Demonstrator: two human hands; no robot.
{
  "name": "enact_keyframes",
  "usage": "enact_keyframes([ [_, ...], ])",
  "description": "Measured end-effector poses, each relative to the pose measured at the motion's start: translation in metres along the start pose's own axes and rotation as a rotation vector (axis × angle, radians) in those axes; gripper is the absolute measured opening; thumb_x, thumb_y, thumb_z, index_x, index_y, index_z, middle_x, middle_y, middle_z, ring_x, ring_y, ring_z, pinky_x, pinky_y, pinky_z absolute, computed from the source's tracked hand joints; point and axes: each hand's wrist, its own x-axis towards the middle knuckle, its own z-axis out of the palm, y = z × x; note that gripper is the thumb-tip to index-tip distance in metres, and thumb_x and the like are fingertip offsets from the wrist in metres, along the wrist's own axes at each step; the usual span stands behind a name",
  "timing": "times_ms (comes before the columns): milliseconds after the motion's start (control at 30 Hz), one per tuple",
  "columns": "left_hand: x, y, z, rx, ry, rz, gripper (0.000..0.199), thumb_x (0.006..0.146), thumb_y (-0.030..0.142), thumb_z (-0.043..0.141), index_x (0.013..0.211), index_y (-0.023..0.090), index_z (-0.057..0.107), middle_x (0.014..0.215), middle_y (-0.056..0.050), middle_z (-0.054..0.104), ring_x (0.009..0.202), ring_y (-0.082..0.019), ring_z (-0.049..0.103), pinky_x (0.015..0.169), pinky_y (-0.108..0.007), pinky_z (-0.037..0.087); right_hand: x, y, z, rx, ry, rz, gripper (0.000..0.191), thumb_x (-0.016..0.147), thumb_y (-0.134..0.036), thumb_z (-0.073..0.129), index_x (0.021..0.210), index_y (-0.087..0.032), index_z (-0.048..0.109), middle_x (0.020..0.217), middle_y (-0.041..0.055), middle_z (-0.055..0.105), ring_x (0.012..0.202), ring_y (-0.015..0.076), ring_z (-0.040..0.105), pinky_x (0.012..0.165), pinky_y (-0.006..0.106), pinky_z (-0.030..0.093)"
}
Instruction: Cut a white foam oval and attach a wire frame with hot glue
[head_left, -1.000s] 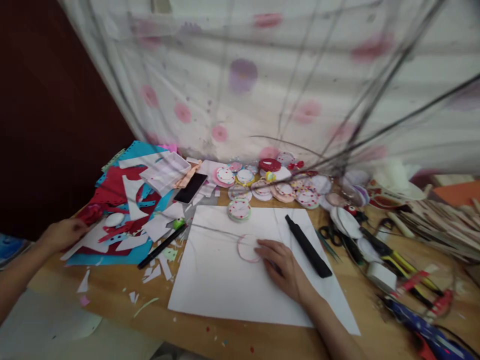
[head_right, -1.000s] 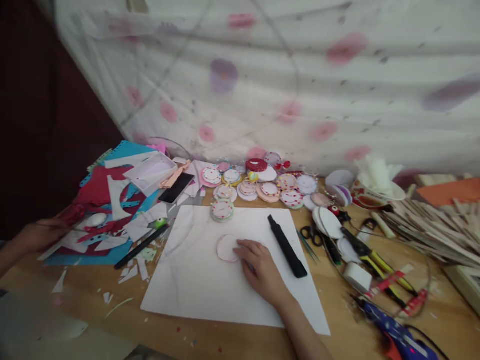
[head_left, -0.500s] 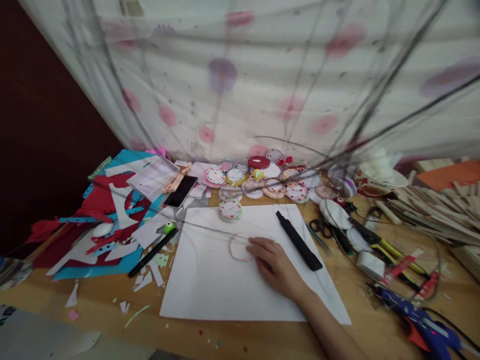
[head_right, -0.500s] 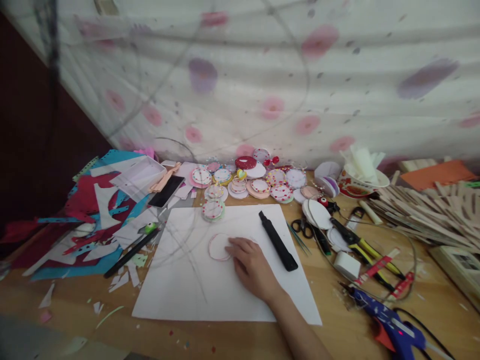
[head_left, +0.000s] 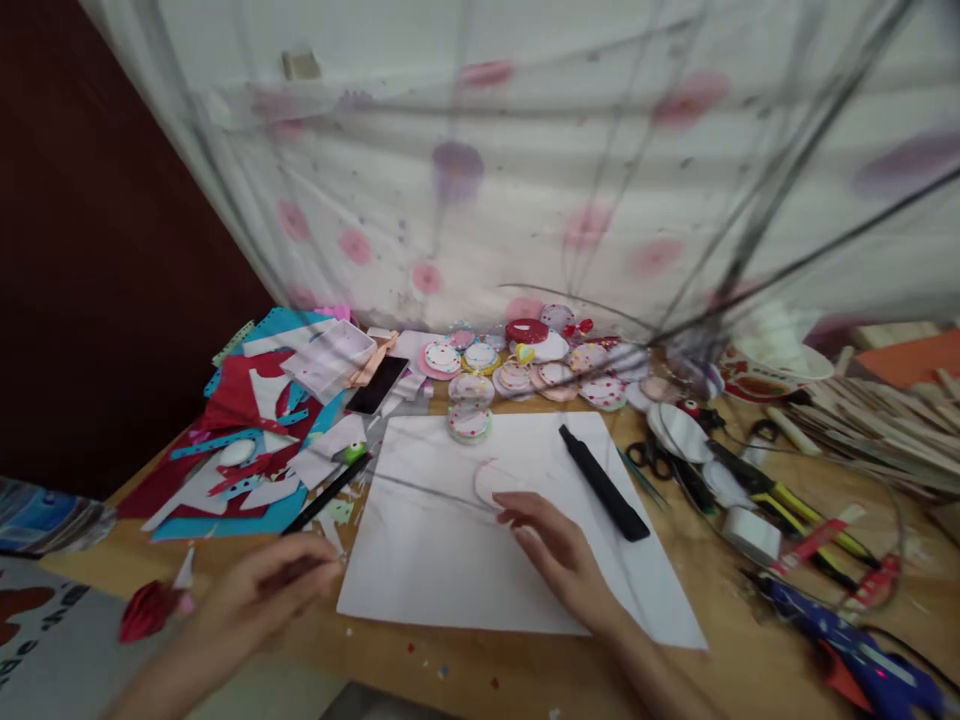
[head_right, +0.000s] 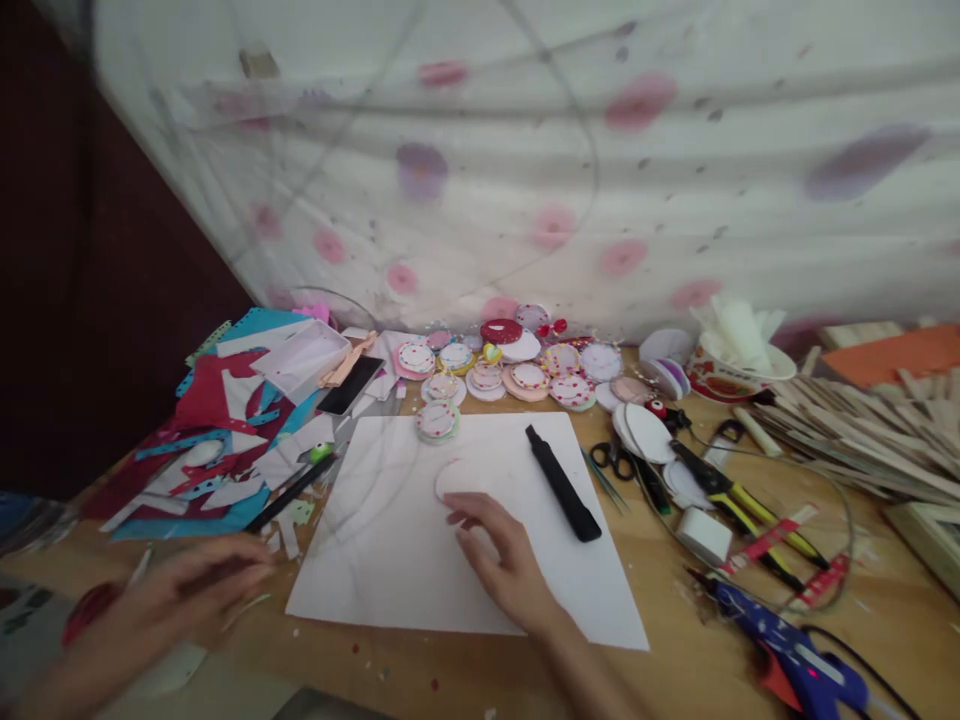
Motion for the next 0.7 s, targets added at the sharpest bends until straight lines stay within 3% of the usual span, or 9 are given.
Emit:
enact_keyframes([
  [67,0.016,0.013,0.036,-0.109,-0.205,0.029,0.030,0.074,0.047,0.061,0.078,0.018,0.065,0.069,0.001,0.059,0.065,-0.014,0.052,0.061,-0.021,0.043,0.000,-0.003,0.006,0.230,-0.043,0.103,0.029,0.091,-0.031,0.050,0.120,-0.027,0.055,0.115,0.0081,0.063,0.092,0.0189,0.062,0.083,0.035,0.049],
  [200,0.034,0.032,0.093,-0.279,-0.411,0.066,0.027,0.077,0.043,0.059,0.076,0.016,0.061,0.064,0.002,0.053,0.059,-0.011,0.047,0.057,-0.021,0.039,0.002,-0.002,0.009,0.493,-0.061,0.133,0.033,0.086,-0.037,0.058,0.117,-0.025,0.058,0.104,0.0078,0.069,0.080,0.0165,0.063,0.072,0.031,0.049],
  [367,0.039,0.033,0.120,-0.290,-0.559,0.065,0.025,0.079,0.039,0.058,0.079,0.014,0.059,0.066,0.002,0.053,0.061,-0.011,0.048,0.060,-0.022,0.039,0.004,-0.001,0.002,0.515,0.048,0.163,0.017,0.087,-0.031,0.057,0.088,-0.019,0.069,0.076,0.0041,0.070,0.063,0.0127,0.060,0.061,0.026,0.046],
  [500,0.039,0.031,0.118,-0.176,-0.589,0.082,0.023,0.080,0.038,0.056,0.080,0.015,0.059,0.069,0.001,0.055,0.066,-0.012,0.050,0.063,-0.022,0.040,0.004,0.001,-0.002,0.483,0.112,0.196,0.019,0.087,-0.030,0.058,0.077,-0.017,0.069,0.071,0.0036,0.067,0.060,0.0114,0.057,0.059,0.025,0.044],
  [600,0.041,0.019,0.098,-0.001,-0.592,0.138,0.024,0.081,0.040,0.055,0.077,0.017,0.061,0.074,0.000,0.060,0.074,-0.015,0.055,0.068,-0.022,0.042,0.006,0.008,-0.008,0.538,0.219,0.204,0.020,0.088,-0.031,0.056,0.077,-0.018,0.065,0.070,0.0022,0.064,0.059,0.0105,0.053,0.057,0.024,0.041],
  [667,0.050,-0.004,0.069,0.121,-0.475,0.137,0.031,0.082,0.046,0.050,0.074,0.018,0.062,0.074,-0.001,0.063,0.074,-0.017,0.058,0.068,-0.022,0.044,0.008,0.014,-0.012,0.595,0.324,0.206,0.021,0.089,-0.033,0.053,0.075,-0.019,0.060,0.065,-0.0005,0.058,0.057,0.0099,0.049,0.056,0.024,0.038],
  [700,0.057,-0.021,0.048,0.183,-0.324,0.117,0.033,0.081,0.048,0.048,0.075,0.019,0.063,0.075,-0.001,0.065,0.075,-0.018,0.059,0.068,-0.023,0.045,0.009,0.018,-0.015,0.605,0.368,0.205,0.022,0.089,-0.033,0.053,0.073,-0.019,0.058,0.063,-0.0015,0.054,0.057,0.0099,0.047,0.055,0.023,0.037],
])
